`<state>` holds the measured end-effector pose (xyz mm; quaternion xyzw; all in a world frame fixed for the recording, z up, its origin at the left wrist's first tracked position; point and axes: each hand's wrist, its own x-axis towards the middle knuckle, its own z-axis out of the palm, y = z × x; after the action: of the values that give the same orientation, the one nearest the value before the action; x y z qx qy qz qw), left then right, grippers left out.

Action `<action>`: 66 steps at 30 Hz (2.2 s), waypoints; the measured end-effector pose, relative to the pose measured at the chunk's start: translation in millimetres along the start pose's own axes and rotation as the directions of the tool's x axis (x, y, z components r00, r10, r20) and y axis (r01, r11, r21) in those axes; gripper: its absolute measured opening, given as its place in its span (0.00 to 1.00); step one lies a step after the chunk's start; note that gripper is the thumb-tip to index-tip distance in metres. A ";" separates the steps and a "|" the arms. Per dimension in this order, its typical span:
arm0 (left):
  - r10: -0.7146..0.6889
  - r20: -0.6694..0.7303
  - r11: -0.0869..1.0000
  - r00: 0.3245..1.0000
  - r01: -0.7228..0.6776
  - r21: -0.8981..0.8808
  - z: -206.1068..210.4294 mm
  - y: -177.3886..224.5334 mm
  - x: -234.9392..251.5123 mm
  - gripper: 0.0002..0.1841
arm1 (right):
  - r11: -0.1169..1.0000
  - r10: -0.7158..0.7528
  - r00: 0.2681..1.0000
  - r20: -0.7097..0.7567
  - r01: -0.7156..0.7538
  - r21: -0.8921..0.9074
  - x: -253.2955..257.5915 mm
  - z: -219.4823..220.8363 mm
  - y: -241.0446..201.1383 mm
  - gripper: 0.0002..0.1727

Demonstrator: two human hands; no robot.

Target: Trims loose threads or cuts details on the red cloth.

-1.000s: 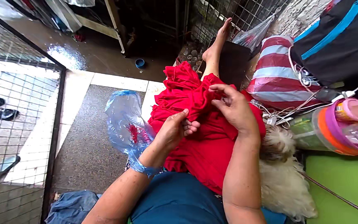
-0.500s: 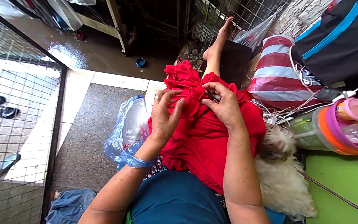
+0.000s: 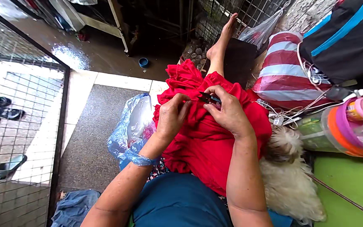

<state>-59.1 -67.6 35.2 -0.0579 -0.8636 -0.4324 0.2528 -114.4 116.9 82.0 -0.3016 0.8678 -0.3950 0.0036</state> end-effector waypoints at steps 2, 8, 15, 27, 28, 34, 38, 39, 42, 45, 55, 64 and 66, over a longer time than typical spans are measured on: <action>-0.005 -0.002 1.000 1.000 0.005 0.002 -1.6 2.6 0.0 0.08 | 0.998 -0.032 0.999 0.008 0.033 -0.057 -7.4 -5.5 -9.6 0.18; -0.025 0.003 0.996 1.000 0.025 0.085 -0.7 9.4 -1.5 0.09 | 0.944 -0.070 0.997 -0.041 0.053 -0.325 -11.3 4.1 -28.8 0.14; -0.022 -0.017 0.995 1.000 0.024 0.097 0.9 14.8 -10.6 0.08 | 0.948 -0.069 0.996 -0.064 0.045 -0.315 -7.4 7.4 -20.8 0.09; 0.303 -0.037 0.911 0.952 -0.301 -0.284 -16.9 30.6 -35.9 0.10 | 0.834 -0.140 0.979 -0.147 0.196 0.516 -13.1 -23.0 21.4 0.14; 0.259 -0.061 0.918 0.964 -0.266 -0.293 -26.6 25.4 -34.8 0.12 | 0.748 -0.025 0.960 -0.279 0.203 0.631 -10.6 -23.8 27.3 0.13; -0.089 -0.196 0.940 0.977 0.017 -0.340 -67.8 -4.1 -40.9 0.13 | 0.885 0.433 0.633 -0.642 -0.163 0.436 0.4 -24.6 31.6 0.30; -0.025 -0.134 0.935 0.991 -0.024 -0.354 -58.3 1.5 -49.4 0.12 | 0.995 0.089 0.931 -0.355 -0.067 0.073 42.2 -11.5 -23.0 0.19; 0.008 -0.123 0.932 0.992 -0.052 -0.359 -55.3 3.3 -48.8 0.12 | 0.994 0.107 0.961 -0.254 -0.104 0.024 60.3 -4.7 -32.3 0.16; -0.012 -0.098 0.929 0.995 -0.025 -0.368 -51.9 7.8 -45.6 0.14 | 0.951 0.269 0.963 -0.025 -0.270 -0.152 109.4 19.4 -33.7 0.18; -0.096 -0.084 0.926 0.992 0.058 -0.372 -56.5 4.5 -48.6 0.13 | 0.884 0.382 0.921 0.076 -0.341 -0.321 124.6 44.4 -18.8 0.25; -0.312 -0.067 0.855 0.948 0.249 -0.455 -56.8 -3.7 -46.9 0.09 | 0.882 0.076 0.991 -0.111 -0.015 0.471 86.8 37.7 4.5 0.03; -0.360 -0.042 0.853 0.932 0.311 -0.419 -43.1 -4.9 -39.8 0.05 | 0.975 0.123 0.979 0.164 -0.149 0.163 53.7 33.1 -10.8 0.08; -0.315 -0.047 0.882 0.948 0.274 -0.382 -41.2 -1.7 -40.0 0.05 | 0.978 0.141 0.976 0.164 -0.162 0.129 54.3 36.0 -12.3 0.09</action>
<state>-9.1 -95.9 35.0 0.0508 -0.7502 -0.6234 0.2146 -143.6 57.5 78.3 -0.2630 0.8552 -0.4295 0.1220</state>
